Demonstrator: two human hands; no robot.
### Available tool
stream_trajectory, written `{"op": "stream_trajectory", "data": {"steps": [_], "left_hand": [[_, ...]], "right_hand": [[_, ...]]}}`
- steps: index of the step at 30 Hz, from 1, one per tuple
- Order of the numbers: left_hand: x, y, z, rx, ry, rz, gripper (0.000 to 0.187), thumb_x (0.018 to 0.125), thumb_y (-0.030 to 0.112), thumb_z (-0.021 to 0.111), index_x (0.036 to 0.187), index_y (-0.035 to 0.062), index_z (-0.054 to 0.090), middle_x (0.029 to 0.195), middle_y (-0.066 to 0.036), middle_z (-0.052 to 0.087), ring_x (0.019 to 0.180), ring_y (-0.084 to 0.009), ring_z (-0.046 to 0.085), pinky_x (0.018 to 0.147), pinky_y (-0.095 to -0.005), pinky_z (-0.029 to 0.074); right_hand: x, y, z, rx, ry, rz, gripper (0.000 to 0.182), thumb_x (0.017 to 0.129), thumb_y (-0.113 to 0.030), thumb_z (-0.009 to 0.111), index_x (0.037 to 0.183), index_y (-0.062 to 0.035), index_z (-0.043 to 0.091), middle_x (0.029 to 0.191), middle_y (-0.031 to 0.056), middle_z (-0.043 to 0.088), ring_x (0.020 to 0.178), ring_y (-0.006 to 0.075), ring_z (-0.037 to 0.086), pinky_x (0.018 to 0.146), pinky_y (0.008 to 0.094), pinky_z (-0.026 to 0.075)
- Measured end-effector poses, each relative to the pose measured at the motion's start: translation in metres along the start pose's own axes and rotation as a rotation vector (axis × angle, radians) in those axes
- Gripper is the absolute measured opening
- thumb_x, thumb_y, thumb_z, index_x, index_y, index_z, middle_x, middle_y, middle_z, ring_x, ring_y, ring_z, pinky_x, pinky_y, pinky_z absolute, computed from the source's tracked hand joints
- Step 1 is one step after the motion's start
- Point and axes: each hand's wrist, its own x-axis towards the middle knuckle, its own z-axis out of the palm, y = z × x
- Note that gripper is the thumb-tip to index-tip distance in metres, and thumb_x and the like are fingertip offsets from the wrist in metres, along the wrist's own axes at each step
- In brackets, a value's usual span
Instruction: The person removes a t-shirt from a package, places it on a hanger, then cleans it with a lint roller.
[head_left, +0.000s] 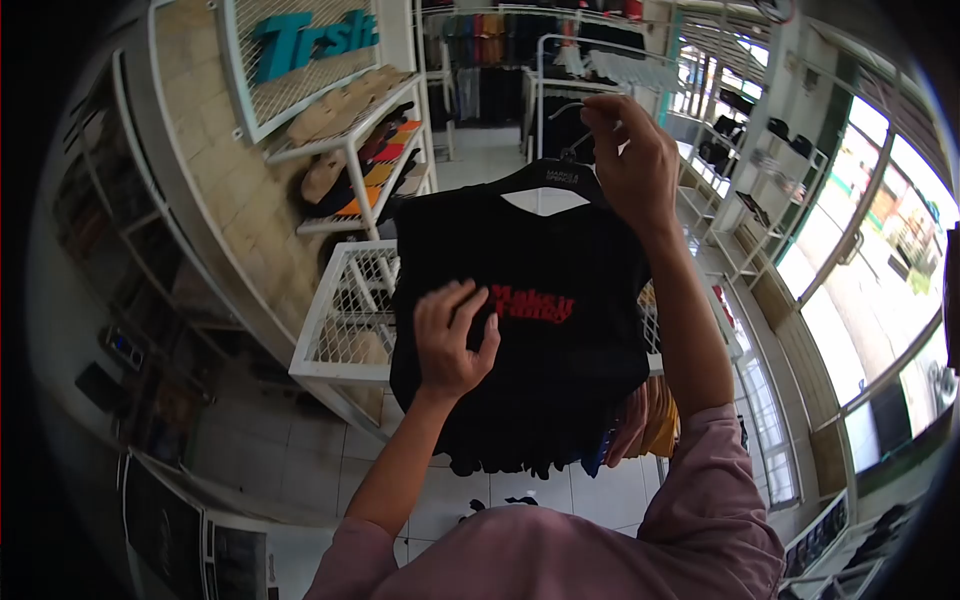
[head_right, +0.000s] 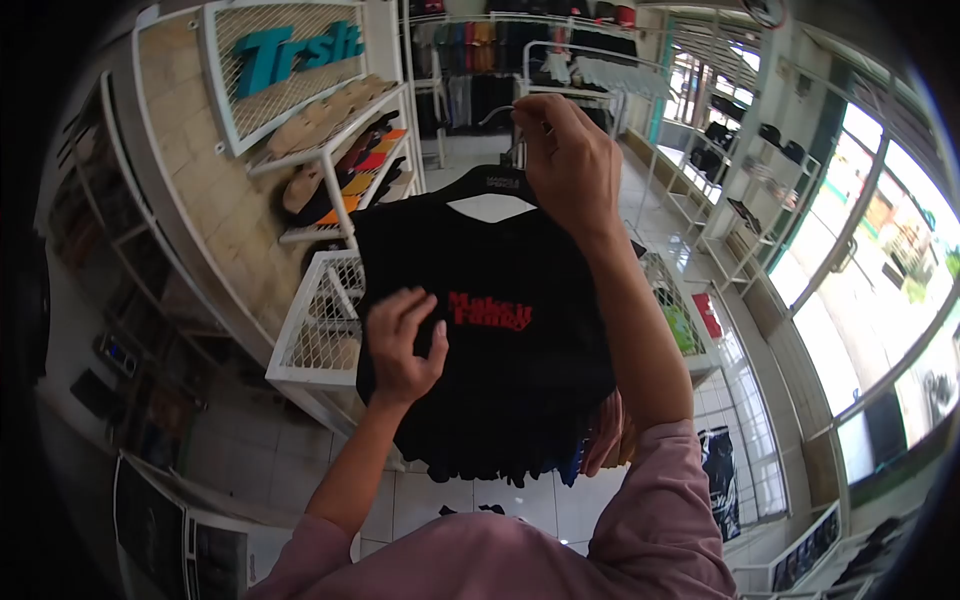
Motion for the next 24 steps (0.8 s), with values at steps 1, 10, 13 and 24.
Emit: {"op": "stream_trajectory", "data": {"steps": [1,10,13,24], "left_hand": [[0.029,0.018,-0.013,0.033,0.079,0.069,0.038,0.087,0.019,0.074,0.122,0.0048,0.067,0.128,-0.013,0.063,0.123,-0.0330,0.058,0.107,-0.0484,0.042],[0.118,0.103,-0.007,-0.153,-0.265,0.177,0.060,0.088,0.012,0.076,0.144,0.0126,0.054,0.115,-0.013,0.072,0.096,-0.0321,0.071,0.083,-0.0421,0.054],[0.085,0.116,0.009,-0.224,-0.339,0.127,0.062,0.085,0.008,0.074,0.143,0.0121,0.054,0.099,-0.013,0.071,0.083,-0.0326,0.070,0.076,-0.0412,0.054],[0.027,0.140,0.059,-0.168,-0.781,-0.207,0.025,0.091,0.021,0.073,0.109,0.0085,0.063,0.072,-0.012,0.068,0.072,-0.0348,0.070,0.067,-0.0451,0.051]], "right_hand": [[0.000,-0.007,-0.016,-0.022,0.006,0.007,0.009,0.093,-0.012,0.073,0.101,-0.0084,0.072,0.092,0.0062,0.076,0.066,0.0185,0.072,0.059,0.0299,0.053],[-0.046,-0.036,-0.122,0.120,-0.066,0.176,0.013,0.092,-0.014,0.073,0.103,-0.0060,0.075,0.088,0.0072,0.076,0.069,0.0149,0.070,0.058,0.0287,0.050],[-0.094,-0.006,-0.152,0.087,-0.131,0.270,0.021,0.096,-0.023,0.071,0.106,-0.0049,0.074,0.091,0.0093,0.075,0.077,0.0171,0.071,0.068,0.0327,0.053],[-0.292,0.158,-0.184,-0.615,-0.484,0.667,0.045,0.086,-0.033,0.072,0.126,-0.0128,0.067,0.132,0.0170,0.059,0.122,0.0386,0.056,0.098,0.0564,0.043]]}}
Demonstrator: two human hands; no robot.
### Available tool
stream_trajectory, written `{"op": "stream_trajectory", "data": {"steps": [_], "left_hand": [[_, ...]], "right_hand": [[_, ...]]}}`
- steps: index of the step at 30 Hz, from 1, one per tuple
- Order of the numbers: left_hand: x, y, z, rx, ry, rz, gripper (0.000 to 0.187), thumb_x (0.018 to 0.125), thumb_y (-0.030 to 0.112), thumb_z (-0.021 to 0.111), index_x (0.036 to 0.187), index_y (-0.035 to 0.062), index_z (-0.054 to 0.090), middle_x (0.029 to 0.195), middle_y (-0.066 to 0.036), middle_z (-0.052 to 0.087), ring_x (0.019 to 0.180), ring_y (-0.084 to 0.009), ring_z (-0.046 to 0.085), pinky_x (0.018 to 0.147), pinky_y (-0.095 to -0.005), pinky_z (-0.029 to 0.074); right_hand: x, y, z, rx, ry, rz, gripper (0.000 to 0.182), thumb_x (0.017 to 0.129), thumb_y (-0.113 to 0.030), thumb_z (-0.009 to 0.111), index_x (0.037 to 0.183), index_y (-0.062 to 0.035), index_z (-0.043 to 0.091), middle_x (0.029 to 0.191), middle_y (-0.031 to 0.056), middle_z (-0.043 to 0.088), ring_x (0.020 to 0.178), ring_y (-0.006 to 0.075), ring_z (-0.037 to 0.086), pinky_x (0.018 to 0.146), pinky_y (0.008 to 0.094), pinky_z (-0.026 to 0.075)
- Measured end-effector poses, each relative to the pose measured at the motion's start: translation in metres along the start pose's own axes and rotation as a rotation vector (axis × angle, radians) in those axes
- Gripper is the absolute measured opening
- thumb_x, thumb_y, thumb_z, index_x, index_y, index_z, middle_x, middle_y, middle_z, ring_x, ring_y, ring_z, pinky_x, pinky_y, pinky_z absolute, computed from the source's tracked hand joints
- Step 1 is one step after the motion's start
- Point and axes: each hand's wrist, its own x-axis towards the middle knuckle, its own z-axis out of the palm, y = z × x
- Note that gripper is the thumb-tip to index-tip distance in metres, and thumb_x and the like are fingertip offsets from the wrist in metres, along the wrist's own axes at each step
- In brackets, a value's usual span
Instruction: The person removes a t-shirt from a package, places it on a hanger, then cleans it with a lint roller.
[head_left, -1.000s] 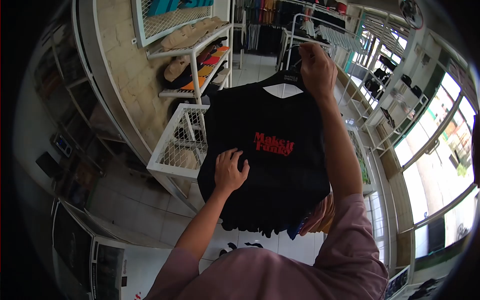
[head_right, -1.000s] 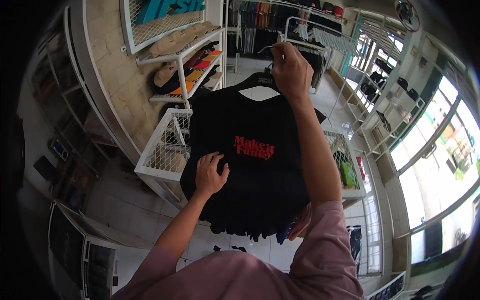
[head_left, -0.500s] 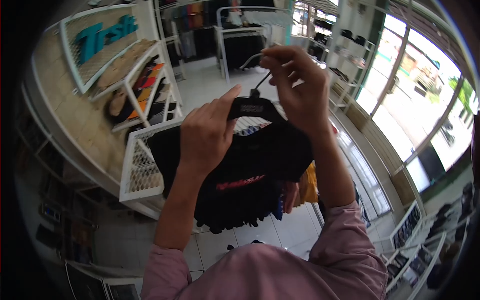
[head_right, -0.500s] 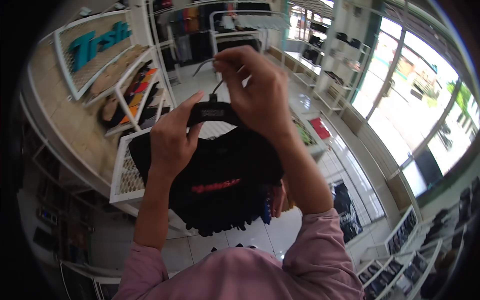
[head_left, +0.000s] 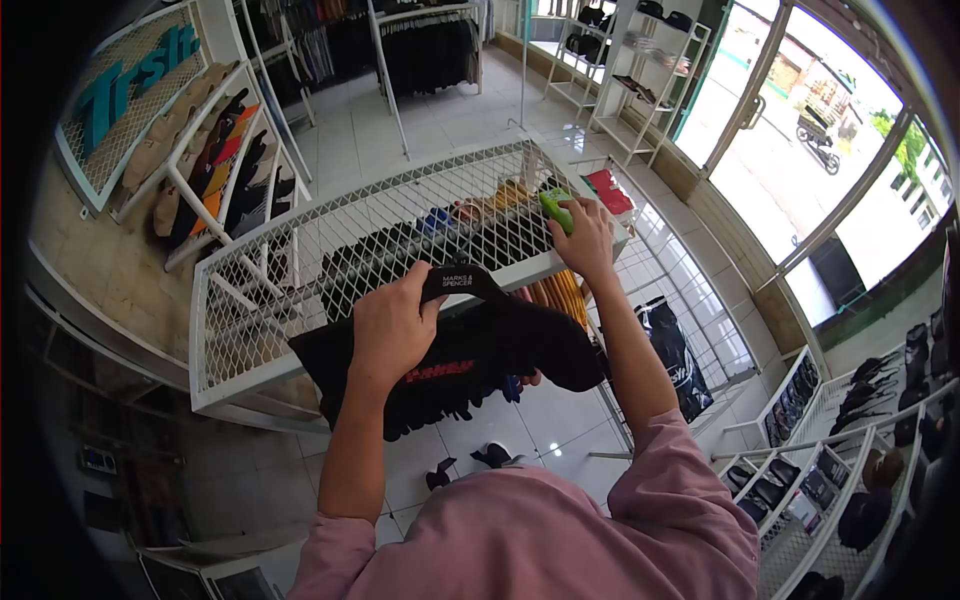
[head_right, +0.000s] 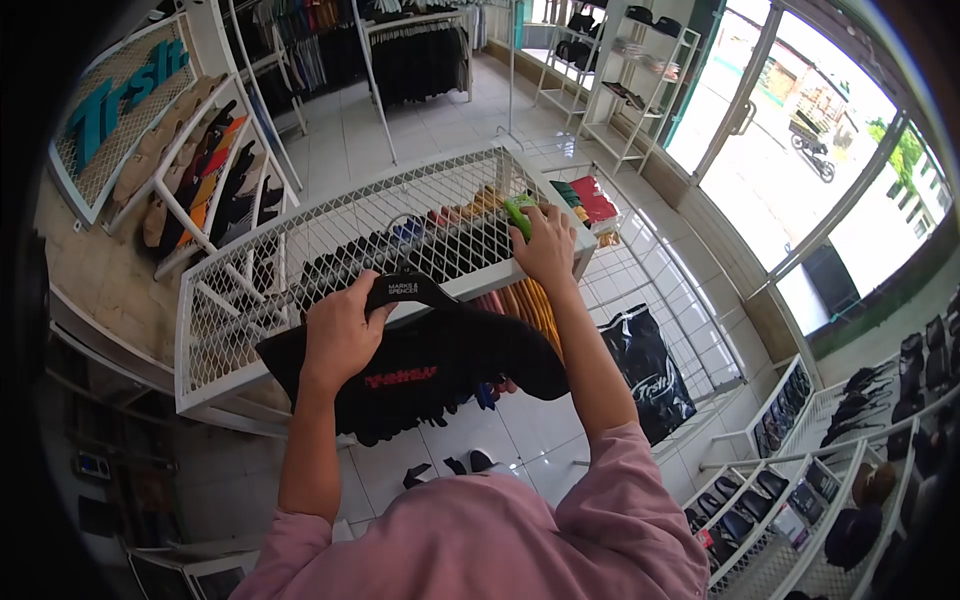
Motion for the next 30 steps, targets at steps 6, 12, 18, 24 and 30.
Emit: {"op": "stream_trajectory", "data": {"steps": [6,12,18,24,30], "left_hand": [[0.007,0.003,0.011,0.075,-0.043,-0.106,0.027,0.091,0.021,0.071,0.110,0.0036,0.063,0.078,-0.016,0.070,0.077,-0.0372,0.070,0.069,-0.0479,0.052],[-0.023,-0.001,-0.026,0.016,-0.022,-0.265,0.061,0.089,0.050,0.075,0.116,-0.0042,0.064,0.079,-0.018,0.073,0.080,-0.0352,0.074,0.074,-0.0439,0.055],[-0.077,-0.045,-0.090,-0.007,0.232,-0.479,0.078,0.092,0.059,0.069,0.125,-0.0120,0.064,0.094,-0.026,0.073,0.093,-0.0396,0.073,0.084,-0.0419,0.054],[-0.168,-0.067,-0.181,-0.083,0.398,-0.482,0.047,0.097,0.043,0.071,0.112,-0.0017,0.070,0.090,-0.015,0.074,0.083,-0.0265,0.072,0.077,-0.0361,0.053],[-0.273,-0.066,-0.243,-0.236,0.535,-0.726,0.036,0.100,0.032,0.068,0.100,-0.0042,0.063,0.068,-0.009,0.058,0.061,-0.0113,0.048,0.060,-0.0302,0.043]], "right_hand": [[0.021,0.021,0.034,-0.100,-0.051,0.001,0.055,0.089,-0.032,0.069,0.140,-0.0143,0.057,0.130,0.0221,0.059,0.121,0.0399,0.058,0.100,0.0551,0.043],[0.000,-0.021,0.003,0.304,0.078,0.053,0.050,0.095,-0.024,0.064,0.141,-0.0082,0.054,0.127,0.0261,0.059,0.115,0.0437,0.060,0.098,0.0509,0.047],[-0.063,-0.119,-0.039,0.771,0.077,0.018,0.051,0.096,-0.021,0.063,0.140,0.0033,0.052,0.126,0.0232,0.059,0.114,0.0370,0.059,0.101,0.0440,0.045],[-0.127,-0.248,-0.036,1.009,-0.020,-0.163,0.057,0.093,-0.016,0.071,0.143,0.0022,0.050,0.125,0.0202,0.059,0.115,0.0336,0.058,0.101,0.0410,0.045],[-0.194,-0.362,-0.019,1.129,-0.222,-0.333,0.073,0.084,-0.011,0.081,0.147,0.0007,0.046,0.123,0.0188,0.055,0.113,0.0326,0.058,0.100,0.0409,0.046]]}}
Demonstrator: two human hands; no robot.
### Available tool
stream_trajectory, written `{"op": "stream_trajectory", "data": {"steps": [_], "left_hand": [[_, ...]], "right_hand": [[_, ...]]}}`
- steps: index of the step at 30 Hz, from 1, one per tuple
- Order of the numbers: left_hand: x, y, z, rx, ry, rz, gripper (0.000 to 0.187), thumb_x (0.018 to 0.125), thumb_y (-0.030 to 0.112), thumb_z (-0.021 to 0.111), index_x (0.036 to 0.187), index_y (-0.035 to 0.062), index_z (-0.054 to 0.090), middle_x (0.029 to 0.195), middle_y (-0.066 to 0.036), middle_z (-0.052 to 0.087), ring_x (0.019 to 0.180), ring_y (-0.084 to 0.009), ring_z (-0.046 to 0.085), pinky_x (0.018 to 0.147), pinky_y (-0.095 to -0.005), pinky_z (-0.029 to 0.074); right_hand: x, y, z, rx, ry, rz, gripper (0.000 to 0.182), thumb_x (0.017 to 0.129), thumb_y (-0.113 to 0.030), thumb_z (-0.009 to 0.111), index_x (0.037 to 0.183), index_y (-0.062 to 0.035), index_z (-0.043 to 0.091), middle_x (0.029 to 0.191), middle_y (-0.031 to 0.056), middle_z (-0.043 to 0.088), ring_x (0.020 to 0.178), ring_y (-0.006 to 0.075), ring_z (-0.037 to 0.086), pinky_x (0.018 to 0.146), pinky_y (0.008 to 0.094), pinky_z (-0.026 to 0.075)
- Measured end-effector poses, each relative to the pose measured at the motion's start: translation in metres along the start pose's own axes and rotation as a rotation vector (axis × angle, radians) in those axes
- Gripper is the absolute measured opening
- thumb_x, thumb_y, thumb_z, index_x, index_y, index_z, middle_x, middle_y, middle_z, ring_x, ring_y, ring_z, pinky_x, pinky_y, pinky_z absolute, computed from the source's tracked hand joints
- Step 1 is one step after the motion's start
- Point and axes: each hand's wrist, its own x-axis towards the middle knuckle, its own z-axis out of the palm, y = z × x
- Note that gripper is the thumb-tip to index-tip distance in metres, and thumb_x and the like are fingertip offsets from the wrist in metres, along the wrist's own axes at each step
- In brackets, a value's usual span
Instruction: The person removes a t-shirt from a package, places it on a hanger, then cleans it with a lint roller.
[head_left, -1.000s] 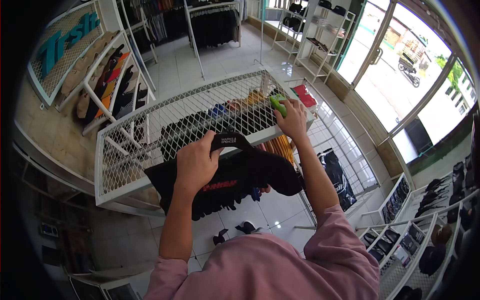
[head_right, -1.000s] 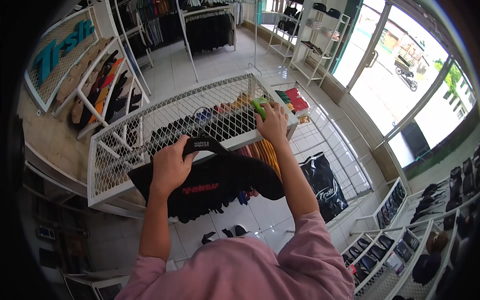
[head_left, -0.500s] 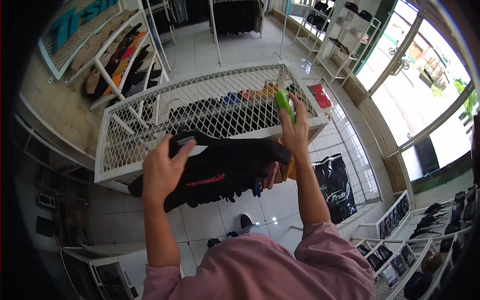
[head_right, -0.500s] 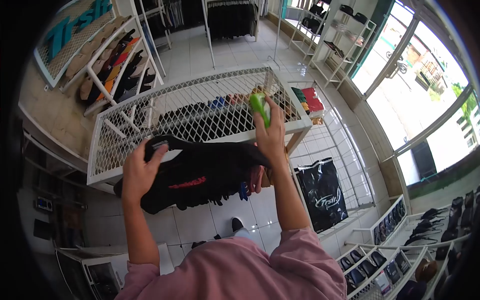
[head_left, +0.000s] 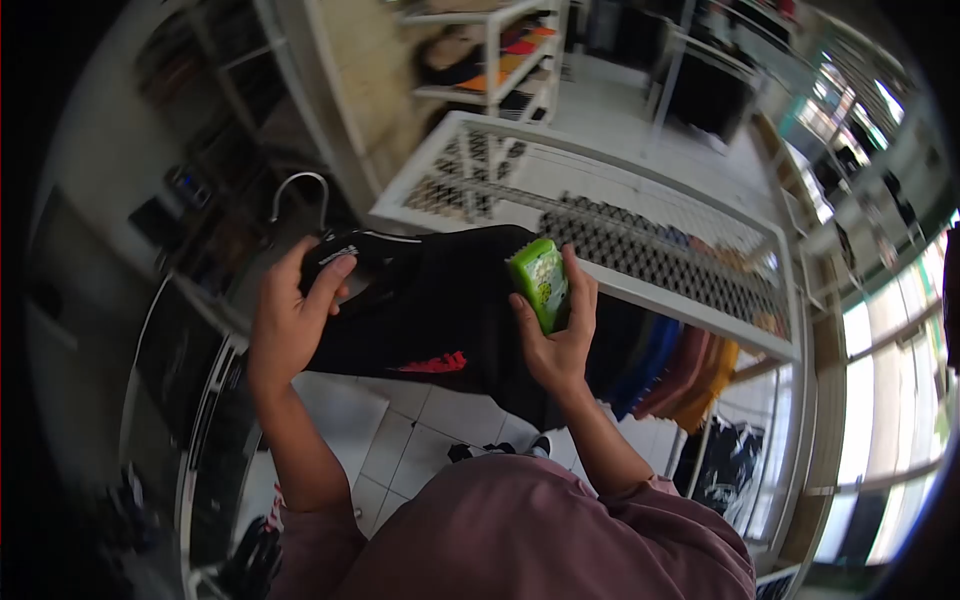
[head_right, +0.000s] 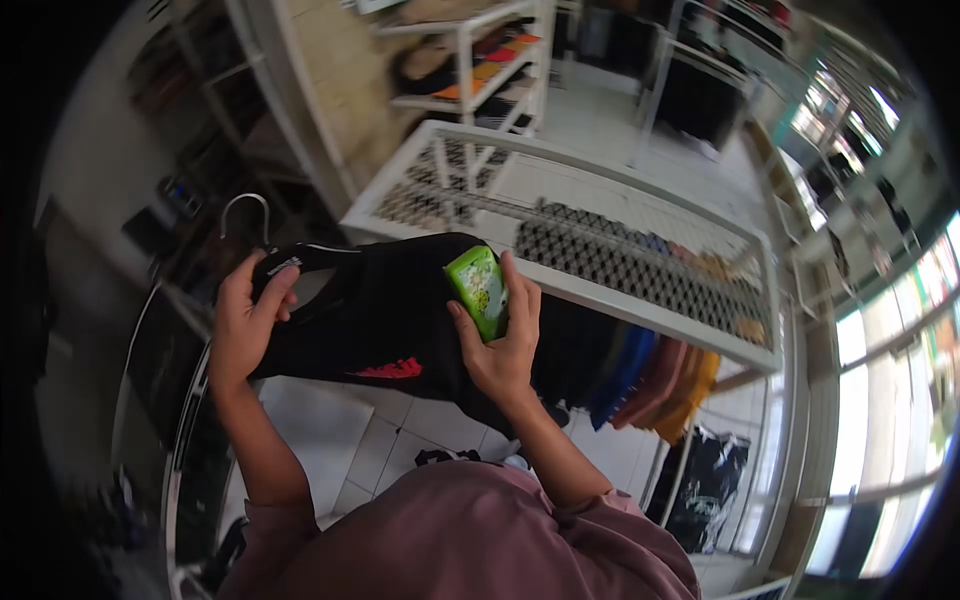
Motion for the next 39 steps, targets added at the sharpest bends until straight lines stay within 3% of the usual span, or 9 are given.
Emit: {"op": "stream_trajectory", "data": {"steps": [5,9,11,15,16,23,29,35,39], "left_hand": [[-0.031,-0.038,-0.029,0.224,0.219,-0.026,0.034,0.099,0.031,0.068,0.106,-0.0024,0.063,0.071,-0.014,0.058,0.063,-0.0156,0.051,0.061,-0.0346,0.043],[-0.049,-0.060,-0.038,0.186,0.206,-0.085,0.033,0.101,0.030,0.066,0.103,-0.0022,0.062,0.073,-0.001,0.056,0.068,-0.0070,0.049,0.061,-0.0269,0.040],[-0.056,-0.068,-0.043,0.135,0.277,-0.205,0.037,0.099,0.033,0.066,0.100,-0.0041,0.063,0.073,-0.013,0.063,0.067,-0.0215,0.059,0.066,-0.0345,0.045],[-0.071,-0.085,-0.061,0.104,0.326,-0.388,0.038,0.099,0.037,0.066,0.100,-0.0015,0.066,0.070,-0.005,0.057,0.065,-0.0118,0.050,0.062,-0.0304,0.041],[-0.072,-0.092,-0.061,0.059,0.339,-0.336,0.034,0.100,0.038,0.066,0.100,0.0039,0.065,0.067,0.006,0.045,0.057,-0.0044,0.038,0.051,-0.0244,0.030],[-0.049,-0.081,-0.053,-0.075,0.338,-0.372,0.030,0.101,0.038,0.066,0.102,0.0082,0.062,0.065,0.006,0.044,0.050,-0.0023,0.034,0.045,-0.0225,0.025],[-0.026,-0.066,-0.053,-0.188,0.325,-0.341,0.036,0.100,0.042,0.066,0.096,0.0066,0.063,0.066,0.004,0.048,0.056,-0.0046,0.041,0.049,-0.0230,0.031],[-0.041,-0.067,-0.048,-0.269,0.307,-0.369,0.031,0.102,0.041,0.064,0.099,0.0105,0.059,0.062,0.007,0.042,0.046,-0.0005,0.031,0.041,-0.0211,0.022],[-0.045,-0.063,-0.036,-0.255,0.286,-0.352,0.031,0.103,0.040,0.063,0.099,0.0103,0.059,0.063,0.007,0.042,0.046,-0.0003,0.031,0.041,-0.0208,0.022]], "right_hand": [[-0.018,-0.020,0.086,0.204,-0.117,-0.165,0.068,0.081,-0.012,0.083,0.138,0.0027,0.050,0.123,0.0210,0.056,0.113,0.0350,0.058,0.098,0.0418,0.047],[-0.025,-0.035,0.137,0.173,-0.142,-0.370,0.076,0.078,-0.015,0.086,0.142,0.0041,0.048,0.123,0.0237,0.058,0.109,0.0404,0.060,0.095,0.0447,0.050],[-0.023,-0.008,0.155,0.081,-0.044,-0.380,0.074,0.081,-0.017,0.084,0.141,0.0053,0.047,0.123,0.0248,0.058,0.110,0.0415,0.059,0.097,0.0463,0.048],[-0.017,0.054,0.161,-0.013,0.027,-0.045,0.068,0.086,-0.017,0.081,0.140,0.0069,0.047,0.126,0.0258,0.056,0.113,0.0422,0.058,0.099,0.0474,0.046],[-0.017,0.058,0.157,-0.063,0.049,0.029,0.067,0.088,-0.017,0.081,0.140,0.0075,0.046,0.126,0.0258,0.055,0.114,0.0418,0.057,0.099,0.0470,0.046],[-0.029,0.002,0.189,0.232,0.050,-0.492,0.074,0.068,-0.005,0.086,0.133,0.0016,0.051,0.123,0.0217,0.061,0.110,0.0396,0.060,0.096,0.0469,0.049],[-0.125,0.015,0.201,0.236,-0.853,-0.780,0.071,0.071,-0.019,0.084,0.134,-0.0031,0.056,0.124,0.0110,0.062,0.109,0.0298,0.061,0.092,0.0427,0.049],[-0.034,-0.007,0.159,0.263,-0.087,-0.620,0.073,0.072,-0.017,0.084,0.134,0.0041,0.053,0.121,0.0245,0.061,0.106,0.0407,0.061,0.092,0.0461,0.051],[0.038,0.039,0.153,-0.007,0.025,-0.375,0.067,0.087,-0.021,0.079,0.138,0.0085,0.047,0.127,0.0273,0.057,0.115,0.0429,0.057,0.100,0.0489,0.046]]}}
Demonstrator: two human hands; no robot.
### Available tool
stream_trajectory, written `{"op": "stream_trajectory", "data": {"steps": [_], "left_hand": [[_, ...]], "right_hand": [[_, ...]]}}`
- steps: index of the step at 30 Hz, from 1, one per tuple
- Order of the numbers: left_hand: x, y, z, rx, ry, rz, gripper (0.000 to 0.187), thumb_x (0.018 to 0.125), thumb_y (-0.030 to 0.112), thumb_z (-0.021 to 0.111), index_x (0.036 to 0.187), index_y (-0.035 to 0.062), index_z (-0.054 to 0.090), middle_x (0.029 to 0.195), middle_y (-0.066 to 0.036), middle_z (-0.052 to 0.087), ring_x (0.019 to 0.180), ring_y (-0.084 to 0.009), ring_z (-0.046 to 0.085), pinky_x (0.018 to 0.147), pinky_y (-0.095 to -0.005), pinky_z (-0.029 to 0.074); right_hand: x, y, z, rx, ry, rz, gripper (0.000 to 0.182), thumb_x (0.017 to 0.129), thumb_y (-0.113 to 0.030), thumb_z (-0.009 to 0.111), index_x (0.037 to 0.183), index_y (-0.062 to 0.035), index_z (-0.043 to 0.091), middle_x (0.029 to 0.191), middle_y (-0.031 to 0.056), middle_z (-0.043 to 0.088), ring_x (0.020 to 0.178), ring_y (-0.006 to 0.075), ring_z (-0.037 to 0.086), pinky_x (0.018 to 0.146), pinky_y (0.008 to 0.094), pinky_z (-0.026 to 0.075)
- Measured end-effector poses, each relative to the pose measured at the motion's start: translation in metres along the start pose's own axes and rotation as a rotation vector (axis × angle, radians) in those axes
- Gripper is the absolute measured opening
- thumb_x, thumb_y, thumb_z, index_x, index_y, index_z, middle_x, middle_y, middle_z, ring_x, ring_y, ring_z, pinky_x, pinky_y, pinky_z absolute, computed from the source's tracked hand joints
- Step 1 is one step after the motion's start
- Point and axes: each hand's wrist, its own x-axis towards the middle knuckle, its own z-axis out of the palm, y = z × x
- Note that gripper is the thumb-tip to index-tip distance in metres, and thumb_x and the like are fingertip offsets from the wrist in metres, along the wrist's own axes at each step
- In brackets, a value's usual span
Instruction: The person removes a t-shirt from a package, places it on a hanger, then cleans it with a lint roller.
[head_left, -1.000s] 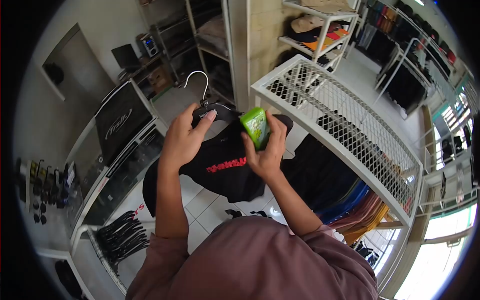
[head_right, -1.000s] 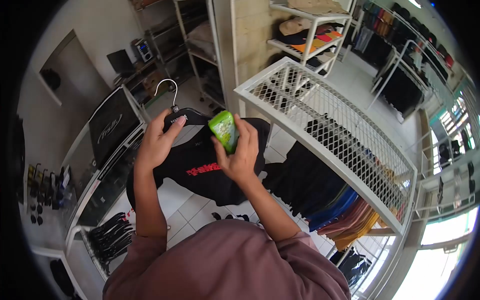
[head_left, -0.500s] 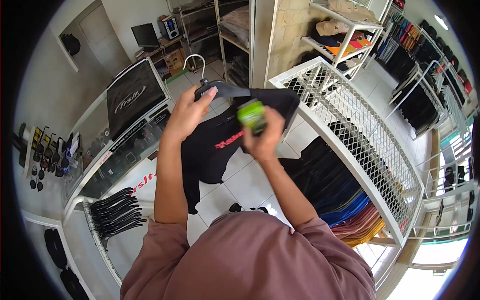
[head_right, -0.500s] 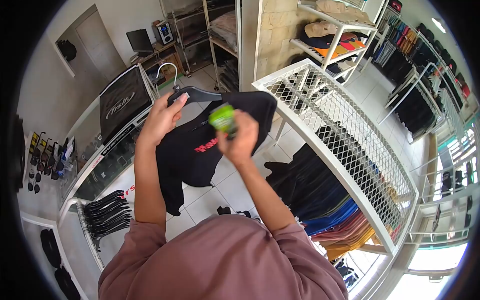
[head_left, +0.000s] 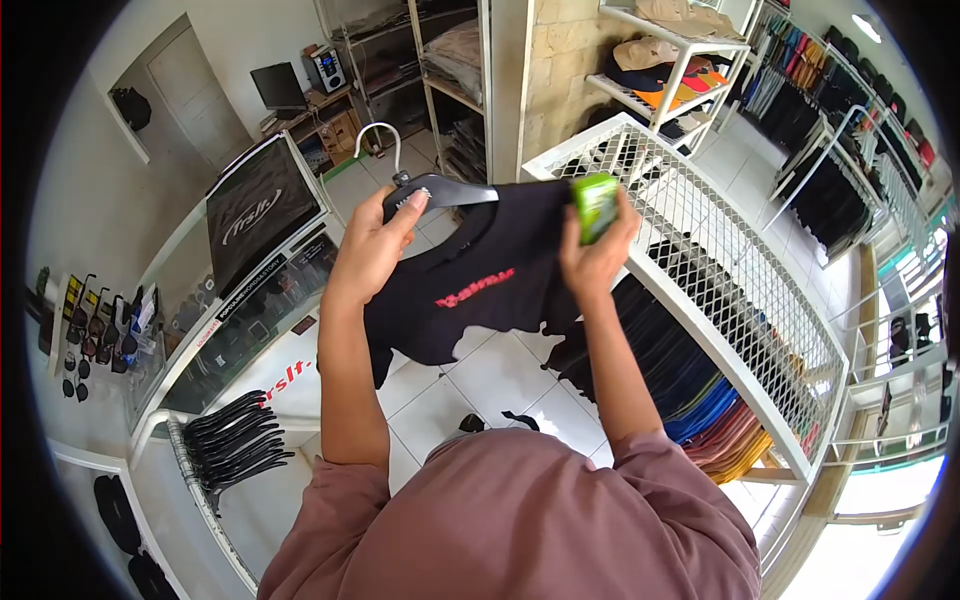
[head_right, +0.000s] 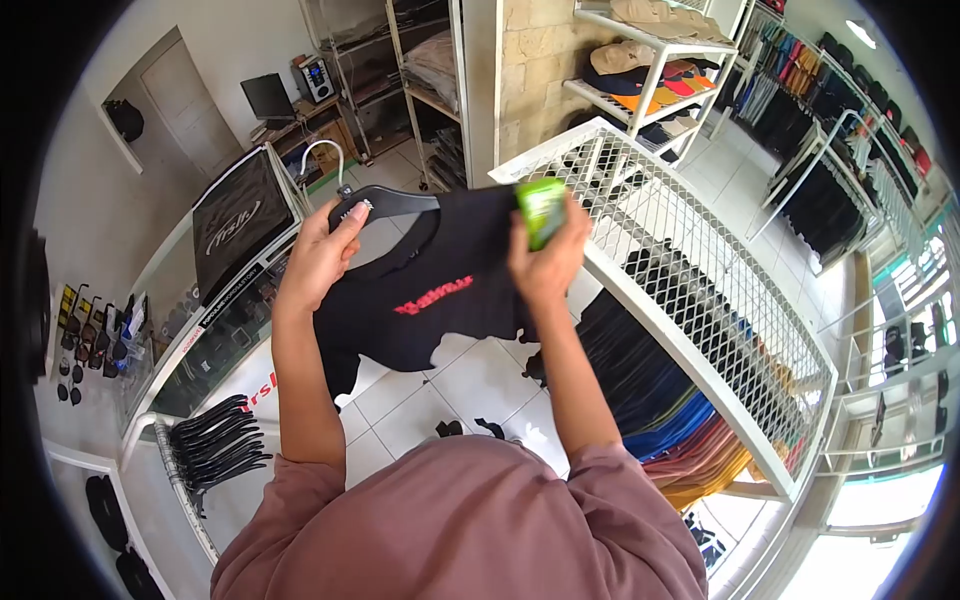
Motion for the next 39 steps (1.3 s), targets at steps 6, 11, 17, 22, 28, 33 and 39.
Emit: {"op": "stream_trajectory", "data": {"steps": [6,11,17,22,28,33,39], "left_hand": [[-0.003,-0.016,0.003,0.106,0.133,0.094,0.030,0.103,0.038,0.064,0.096,0.0091,0.060,0.064,0.006,0.043,0.052,-0.0025,0.036,0.047,-0.0227,0.028],[-0.010,-0.020,0.024,0.178,0.054,0.093,0.034,0.101,0.033,0.065,0.088,0.0017,0.060,0.065,0.001,0.050,0.060,-0.0082,0.045,0.055,-0.0294,0.037],[-0.023,-0.028,0.015,0.171,0.132,0.074,0.032,0.102,0.031,0.064,0.092,0.0004,0.061,0.067,0.001,0.049,0.062,-0.0082,0.043,0.058,-0.0289,0.037],[-0.029,-0.040,0.022,0.165,0.091,0.094,0.033,0.102,0.031,0.064,0.090,0.0006,0.060,0.067,0.002,0.047,0.064,-0.0080,0.041,0.058,-0.0292,0.036],[-0.031,-0.047,0.024,0.153,0.035,0.153,0.031,0.102,0.030,0.065,0.092,0.0010,0.060,0.067,0.003,0.045,0.065,-0.0076,0.040,0.059,-0.0295,0.036],[-0.042,-0.064,0.000,0.125,0.069,0.077,0.028,0.099,0.026,0.070,0.086,0.0046,0.057,0.064,0.003,0.051,0.056,-0.0044,0.045,0.051,-0.0239,0.034],[-0.048,-0.069,0.004,0.175,-0.017,0.053,0.029,0.099,0.027,0.069,0.086,0.0025,0.061,0.065,0.004,0.050,0.057,-0.0049,0.044,0.053,-0.0262,0.035]], "right_hand": [[-0.029,0.020,-0.026,-0.013,0.043,0.298,0.067,0.095,-0.024,0.073,0.144,0.0090,0.042,0.132,0.0275,0.052,0.123,0.0383,0.053,0.108,0.0462,0.040],[-0.026,-0.056,-0.027,0.257,-0.188,-0.004,0.074,0.082,-0.017,0.083,0.143,0.0035,0.046,0.125,0.0258,0.056,0.113,0.0420,0.058,0.100,0.0474,0.047],[-0.046,0.034,-0.015,-0.026,-0.020,0.425,0.066,0.091,-0.020,0.076,0.142,0.0076,0.044,0.128,0.0292,0.053,0.117,0.0444,0.055,0.103,0.0479,0.044],[-0.041,-0.018,-0.039,0.127,-0.078,0.263,0.069,0.089,-0.021,0.079,0.142,0.0079,0.045,0.127,0.0283,0.054,0.118,0.0430,0.056,0.103,0.0466,0.045],[-0.060,-0.006,-0.027,0.158,-0.202,0.100,0.074,0.084,-0.020,0.083,0.143,0.0037,0.045,0.125,0.0281,0.055,0.113,0.0438,0.058,0.098,0.0463,0.048],[-0.075,0.040,-0.041,-0.066,-0.213,0.450,0.061,0.092,-0.019,0.076,0.141,0.0054,0.048,0.126,0.0260,0.058,0.116,0.0408,0.059,0.101,0.0461,0.046],[-0.063,-0.036,-0.044,0.222,-0.333,0.211,0.070,0.087,-0.019,0.081,0.143,0.0042,0.046,0.123,0.0255,0.057,0.113,0.0403,0.059,0.099,0.0443,0.047]]}}
